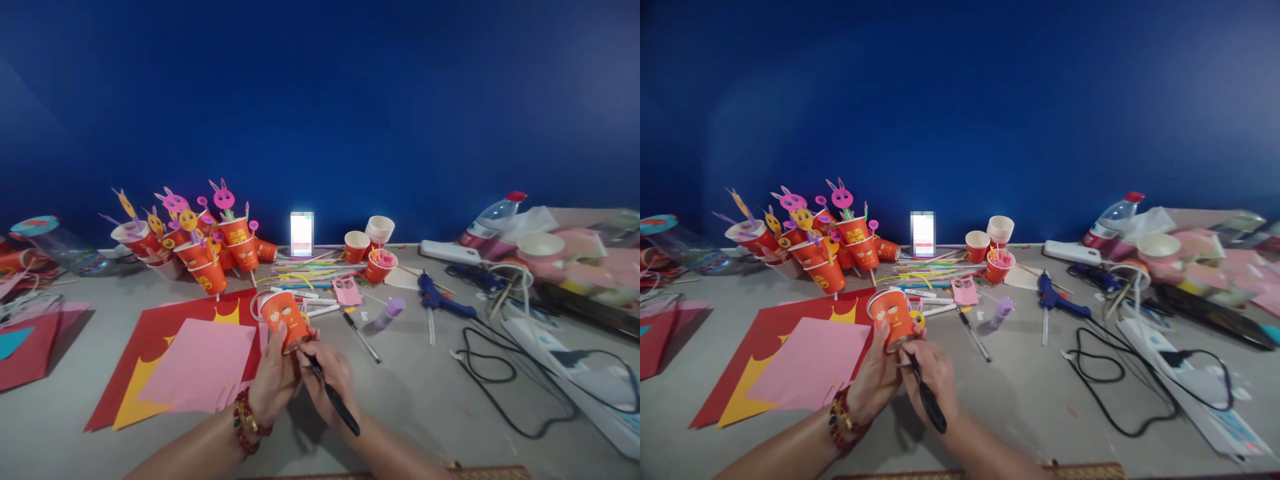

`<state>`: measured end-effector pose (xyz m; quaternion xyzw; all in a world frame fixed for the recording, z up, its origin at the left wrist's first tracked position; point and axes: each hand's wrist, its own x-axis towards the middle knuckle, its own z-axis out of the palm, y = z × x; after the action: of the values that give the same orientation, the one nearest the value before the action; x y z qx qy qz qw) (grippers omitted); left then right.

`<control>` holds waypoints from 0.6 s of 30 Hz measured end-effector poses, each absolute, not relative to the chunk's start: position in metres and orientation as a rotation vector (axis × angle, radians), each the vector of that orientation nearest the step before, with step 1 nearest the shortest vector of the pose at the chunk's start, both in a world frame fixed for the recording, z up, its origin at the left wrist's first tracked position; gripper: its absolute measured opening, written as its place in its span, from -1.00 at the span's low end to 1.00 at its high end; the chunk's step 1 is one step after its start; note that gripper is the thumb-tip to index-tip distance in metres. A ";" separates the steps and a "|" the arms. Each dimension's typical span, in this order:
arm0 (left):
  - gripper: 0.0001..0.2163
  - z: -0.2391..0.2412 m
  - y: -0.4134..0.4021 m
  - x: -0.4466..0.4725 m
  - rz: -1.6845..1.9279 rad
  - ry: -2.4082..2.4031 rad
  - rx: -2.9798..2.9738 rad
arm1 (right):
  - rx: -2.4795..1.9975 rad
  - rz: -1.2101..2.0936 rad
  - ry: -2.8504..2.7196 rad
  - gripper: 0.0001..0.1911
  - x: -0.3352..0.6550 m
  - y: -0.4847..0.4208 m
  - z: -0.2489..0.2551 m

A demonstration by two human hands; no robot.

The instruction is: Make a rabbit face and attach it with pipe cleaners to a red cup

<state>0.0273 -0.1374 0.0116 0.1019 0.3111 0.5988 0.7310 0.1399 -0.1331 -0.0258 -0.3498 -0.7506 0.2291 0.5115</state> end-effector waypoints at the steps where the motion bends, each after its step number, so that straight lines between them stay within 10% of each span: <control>1: -0.64 0.012 -0.137 0.026 1.307 0.678 0.237 | -0.857 0.561 -1.807 -0.91 0.140 -0.133 -0.026; 18: -0.81 0.001 -0.132 0.019 1.382 0.639 0.325 | -0.949 0.713 -1.677 -0.76 0.152 -0.126 -0.001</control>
<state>0.0191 -0.1320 0.0014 0.1466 0.2883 0.6233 0.7119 0.1523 -0.1257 -0.0012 -0.3952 -0.6985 0.2969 0.5173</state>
